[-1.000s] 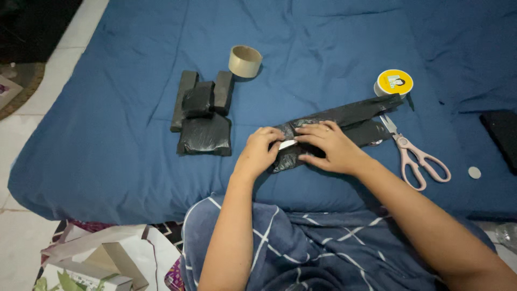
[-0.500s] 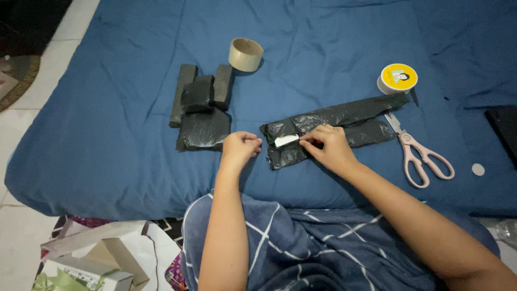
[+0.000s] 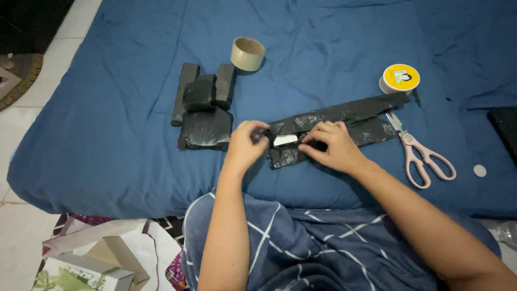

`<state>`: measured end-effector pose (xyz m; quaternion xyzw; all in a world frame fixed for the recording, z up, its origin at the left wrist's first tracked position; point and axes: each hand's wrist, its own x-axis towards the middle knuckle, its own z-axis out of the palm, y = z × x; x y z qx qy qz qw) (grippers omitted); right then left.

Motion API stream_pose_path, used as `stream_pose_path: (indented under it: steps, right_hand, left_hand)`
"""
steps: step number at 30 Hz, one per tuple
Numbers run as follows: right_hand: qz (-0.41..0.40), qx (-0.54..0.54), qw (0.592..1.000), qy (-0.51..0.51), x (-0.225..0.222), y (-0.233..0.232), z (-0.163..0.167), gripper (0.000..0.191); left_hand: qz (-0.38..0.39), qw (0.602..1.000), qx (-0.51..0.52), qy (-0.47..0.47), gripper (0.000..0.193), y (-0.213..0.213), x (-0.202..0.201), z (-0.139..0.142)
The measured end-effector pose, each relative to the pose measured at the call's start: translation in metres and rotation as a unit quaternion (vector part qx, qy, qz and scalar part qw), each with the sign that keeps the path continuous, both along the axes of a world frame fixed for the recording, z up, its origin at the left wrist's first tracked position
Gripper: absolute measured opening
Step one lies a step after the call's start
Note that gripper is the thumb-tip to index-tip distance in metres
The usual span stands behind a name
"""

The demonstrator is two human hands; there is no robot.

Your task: The person wraps a small rectangular object with black tape, folds the edges, and uses scissors to trim excess tape. They then place the wrapped item on the bed and handle a black plastic bag and a small white box.

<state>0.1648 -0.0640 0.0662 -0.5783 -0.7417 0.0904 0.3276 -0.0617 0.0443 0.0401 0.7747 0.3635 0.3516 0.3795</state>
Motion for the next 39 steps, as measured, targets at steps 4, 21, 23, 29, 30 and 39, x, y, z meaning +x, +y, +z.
stream_pose_path:
  steps: [4, 21, 23, 29, 30, 39]
  right_hand:
    - [0.096, 0.015, 0.99, -0.1, 0.012, 0.0, 0.008, 0.058]
    - [0.102, 0.028, 0.992, -0.076, 0.007, 0.012, 0.008, 0.02]
    - [0.093, 0.01, 0.994, -0.053, 0.006, 0.014, 0.012, 0.018]
    - [0.094, 0.001, 0.995, 0.03, 0.001, 0.028, 0.021, 0.017]
    - [0.091, -0.016, 0.995, 0.049, 0.0, 0.03, 0.023, 0.018]
    - [0.009, 0.002, 0.998, -0.061, 0.015, 0.029, 0.025, 0.031]
  left_hand:
    - [-0.112, 0.985, 0.074, 0.11, 0.06, -0.019, 0.005, 0.021]
    - [0.011, 0.991, 0.134, 0.005, 0.029, -0.03, 0.004, -0.029]
    - [0.029, 0.995, 0.088, -0.034, 0.023, -0.026, 0.008, -0.029]
    - [0.097, 0.989, -0.034, -0.104, 0.019, -0.018, 0.016, -0.027]
    - [0.115, 0.987, -0.062, -0.099, 0.02, -0.018, 0.018, -0.027]
    - [0.151, 0.971, -0.13, -0.133, 0.018, -0.009, 0.025, -0.031]
